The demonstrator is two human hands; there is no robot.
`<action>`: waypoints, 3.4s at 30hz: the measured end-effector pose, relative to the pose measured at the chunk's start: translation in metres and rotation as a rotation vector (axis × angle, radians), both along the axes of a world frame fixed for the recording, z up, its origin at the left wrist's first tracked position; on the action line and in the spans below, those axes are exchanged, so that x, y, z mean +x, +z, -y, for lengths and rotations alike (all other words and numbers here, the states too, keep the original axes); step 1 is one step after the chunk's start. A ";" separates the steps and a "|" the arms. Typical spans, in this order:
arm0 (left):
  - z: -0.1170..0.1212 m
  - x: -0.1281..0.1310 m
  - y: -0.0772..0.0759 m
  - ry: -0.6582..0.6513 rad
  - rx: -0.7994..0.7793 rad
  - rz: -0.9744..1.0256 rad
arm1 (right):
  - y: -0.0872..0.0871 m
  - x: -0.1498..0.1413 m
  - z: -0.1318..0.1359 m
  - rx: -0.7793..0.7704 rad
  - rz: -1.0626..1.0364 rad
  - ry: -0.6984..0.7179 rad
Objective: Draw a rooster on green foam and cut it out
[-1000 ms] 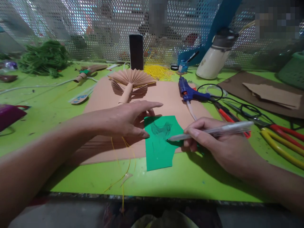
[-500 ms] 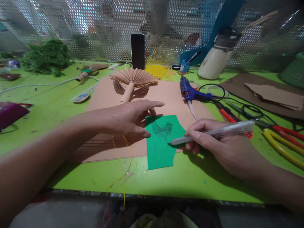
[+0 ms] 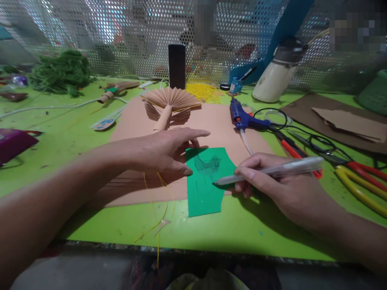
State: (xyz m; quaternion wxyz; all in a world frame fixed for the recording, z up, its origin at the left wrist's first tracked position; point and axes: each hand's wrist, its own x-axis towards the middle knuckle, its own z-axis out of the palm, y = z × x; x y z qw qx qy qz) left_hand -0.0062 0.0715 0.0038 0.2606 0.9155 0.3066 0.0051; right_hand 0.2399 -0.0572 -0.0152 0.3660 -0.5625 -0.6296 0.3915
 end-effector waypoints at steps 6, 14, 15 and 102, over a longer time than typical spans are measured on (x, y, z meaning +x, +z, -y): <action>0.000 0.000 0.001 -0.013 0.015 0.000 | -0.001 -0.001 -0.002 0.005 -0.013 -0.044; 0.000 0.000 0.001 -0.014 0.025 -0.010 | 0.001 -0.002 -0.002 0.000 0.003 -0.005; 0.001 0.000 0.001 -0.013 0.023 -0.012 | 0.001 -0.002 -0.002 0.006 -0.002 -0.006; 0.005 0.003 0.004 -0.009 0.079 0.010 | -0.001 -0.001 -0.001 -0.004 0.006 -0.036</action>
